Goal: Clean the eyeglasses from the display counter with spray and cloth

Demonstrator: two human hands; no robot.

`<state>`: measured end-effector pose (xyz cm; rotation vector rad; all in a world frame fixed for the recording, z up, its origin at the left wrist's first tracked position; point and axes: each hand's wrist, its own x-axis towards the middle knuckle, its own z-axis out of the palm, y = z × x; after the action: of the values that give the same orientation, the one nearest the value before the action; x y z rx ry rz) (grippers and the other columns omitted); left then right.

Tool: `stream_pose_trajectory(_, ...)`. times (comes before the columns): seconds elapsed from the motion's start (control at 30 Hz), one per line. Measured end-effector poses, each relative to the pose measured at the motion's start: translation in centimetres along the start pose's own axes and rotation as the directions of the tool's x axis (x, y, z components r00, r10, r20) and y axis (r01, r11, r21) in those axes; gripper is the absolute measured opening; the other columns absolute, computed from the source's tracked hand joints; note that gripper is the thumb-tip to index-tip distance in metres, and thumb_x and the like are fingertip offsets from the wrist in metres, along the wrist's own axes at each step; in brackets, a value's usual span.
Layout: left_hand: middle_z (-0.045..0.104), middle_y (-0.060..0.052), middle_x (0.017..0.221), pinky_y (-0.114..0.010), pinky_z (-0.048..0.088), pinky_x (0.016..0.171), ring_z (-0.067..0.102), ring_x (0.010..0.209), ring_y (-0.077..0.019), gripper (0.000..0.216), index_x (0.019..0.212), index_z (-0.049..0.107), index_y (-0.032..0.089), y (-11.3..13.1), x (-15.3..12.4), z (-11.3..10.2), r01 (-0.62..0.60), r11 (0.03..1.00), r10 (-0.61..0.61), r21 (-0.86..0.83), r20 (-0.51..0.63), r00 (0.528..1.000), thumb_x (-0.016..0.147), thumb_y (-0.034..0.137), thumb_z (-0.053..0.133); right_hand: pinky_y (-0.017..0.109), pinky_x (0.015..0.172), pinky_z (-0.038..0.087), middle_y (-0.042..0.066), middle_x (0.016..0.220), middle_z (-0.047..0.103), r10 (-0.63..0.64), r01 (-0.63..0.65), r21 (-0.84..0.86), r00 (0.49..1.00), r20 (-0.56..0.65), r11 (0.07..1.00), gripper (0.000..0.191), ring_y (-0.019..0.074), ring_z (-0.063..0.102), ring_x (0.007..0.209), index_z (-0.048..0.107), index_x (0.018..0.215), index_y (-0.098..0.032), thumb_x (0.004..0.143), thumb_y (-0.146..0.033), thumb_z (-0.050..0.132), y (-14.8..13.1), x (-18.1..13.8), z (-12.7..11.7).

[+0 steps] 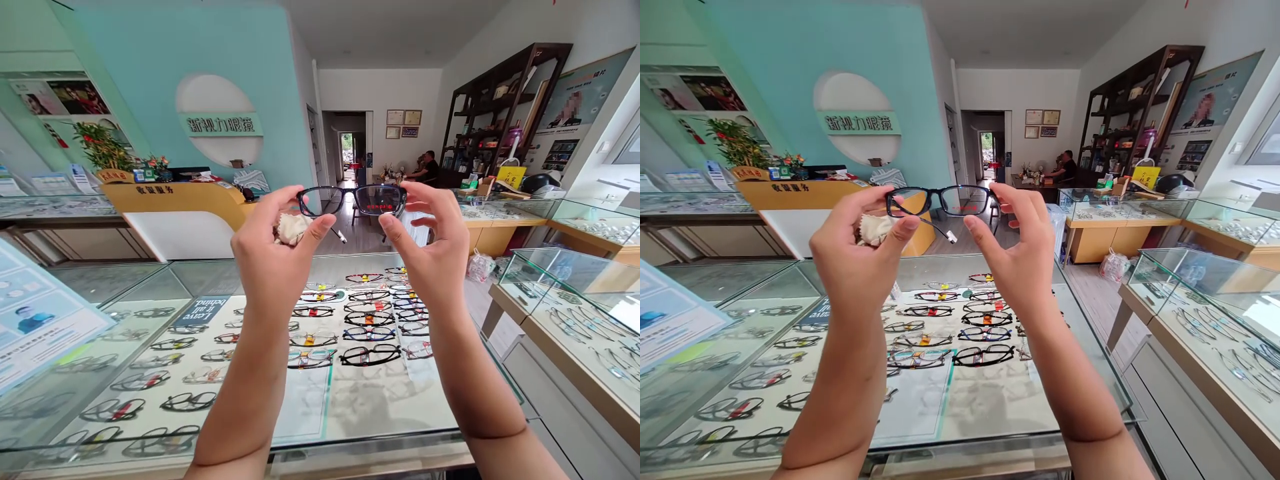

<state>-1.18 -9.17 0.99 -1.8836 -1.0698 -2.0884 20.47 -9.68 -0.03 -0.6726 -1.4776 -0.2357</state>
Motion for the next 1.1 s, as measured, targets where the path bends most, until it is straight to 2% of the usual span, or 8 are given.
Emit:
stream_pose_trajectory(0.1,0.082,-0.005,0.11,-0.043,0.065,0.094,0.079,0.106,-0.027,0.046,0.123,0.081,0.029,-0.2,0.1,-0.5,-0.002,1.0,0.002,-0.008,0.021,1.0,0.089,0.059,0.091,0.046,0.09,0.068,0.006,0.129,0.07,0.0,0.0,-0.002,1.0,-0.004,1.0,0.037,0.0245,0.074,0.112,0.069,0.142,-0.035,0.106,-0.046,0.071,0.2,0.0,-0.1)
stream_pose_trajectory(0.2,0.082,-0.004,0.108,-0.042,0.065,0.091,0.078,0.105,-0.0275,0.043,0.122,0.082,0.031,-0.4,0.1,-0.8,0.009,1.0,-0.01,0.016,0.043,0.999,0.091,0.06,0.09,0.045,0.09,0.069,0.006,0.127,0.071,-0.018,0.018,-0.028,1.0,-0.005,0.999,0.036,0.0236,0.074,0.11,0.069,0.141,-0.033,0.106,-0.044,0.071,0.0,0.0,0.0)
stream_pose_trajectory(0.33,0.082,-0.005,0.107,-0.04,0.065,0.084,0.078,0.102,-0.0264,0.046,0.121,0.083,0.03,-0.5,0.1,-0.8,0.016,0.999,-0.016,0.045,0.016,1.0,0.089,0.062,0.09,0.045,0.087,0.069,0.006,0.127,0.072,-0.004,0.004,-0.016,1.0,0.007,1.0,0.036,0.0233,0.075,0.108,0.071,0.14,-0.033,0.106,-0.043,0.073,0.0,0.0,0.1)
stream_pose_trajectory(0.5,0.084,-0.006,0.11,-0.045,0.065,0.088,0.08,0.1,-0.0274,0.052,0.125,0.084,0.03,-1.1,0.1,-0.4,0.061,0.997,-0.062,0.057,0.016,0.998,0.087,0.064,0.091,0.047,0.09,0.07,0.005,0.126,0.071,-0.024,0.024,0.007,1.0,-0.008,1.0,0.034,0.0236,0.075,0.109,0.073,0.139,-0.034,0.106,-0.041,0.072,0.1,-0.1,0.2)
stream_pose_trajectory(0.73,0.084,-0.007,0.108,-0.042,0.065,0.077,0.08,0.099,-0.0301,0.048,0.122,0.084,0.03,-2.2,0.6,-0.3,0.112,0.994,-0.11,-0.01,0.093,0.99,0.087,0.061,0.092,0.048,0.091,0.069,0.006,0.122,0.071,-0.069,0.066,-0.074,0.997,-0.033,0.995,0.031,0.025,0.074,0.111,0.072,0.137,-0.034,0.106,-0.037,0.071,-1.0,-0.2,0.3)
stream_pose_trajectory(0.87,0.085,-0.007,0.107,-0.041,0.063,0.073,0.079,0.094,-0.0282,0.054,0.121,0.084,0.028,-2.2,0.7,0.0,0.155,0.988,-0.154,0.0,0.118,0.981,0.086,0.069,0.09,0.05,0.092,0.069,0.006,0.12,0.07,-0.06,0.057,-0.063,0.997,-0.044,0.996,0.029,0.0257,0.072,0.112,0.074,0.135,-0.033,0.106,-0.038,0.071,-1.3,-0.1,0.3)
stream_pose_trajectory(0.97,0.086,-0.008,0.108,-0.039,0.062,0.071,0.079,0.089,-0.0258,0.061,0.121,0.087,0.028,-2.2,0.7,0.2,0.176,0.984,-0.177,0.023,0.113,0.978,0.082,0.075,0.089,0.052,0.092,0.068,0.006,0.117,0.071,-0.038,0.035,-0.043,0.997,-0.063,0.998,0.029,0.0262,0.071,0.11,0.077,0.131,-0.03,0.102,-0.036,0.077,-1.5,0.0,0.1)
stream_pose_trajectory(1.1,0.086,-0.009,0.111,-0.039,0.061,0.071,0.077,0.086,-0.0237,0.061,0.122,0.087,0.03,-2.7,0.9,0.2,0.185,0.983,-0.186,0.019,0.151,0.971,0.082,0.076,0.088,0.054,0.092,0.066,0.007,0.119,0.073,-0.035,0.032,-0.06,0.998,-0.056,0.998,0.03,0.0271,0.07,0.109,0.077,0.127,-0.028,0.098,-0.029,0.083,-1.7,0.1,0.0)
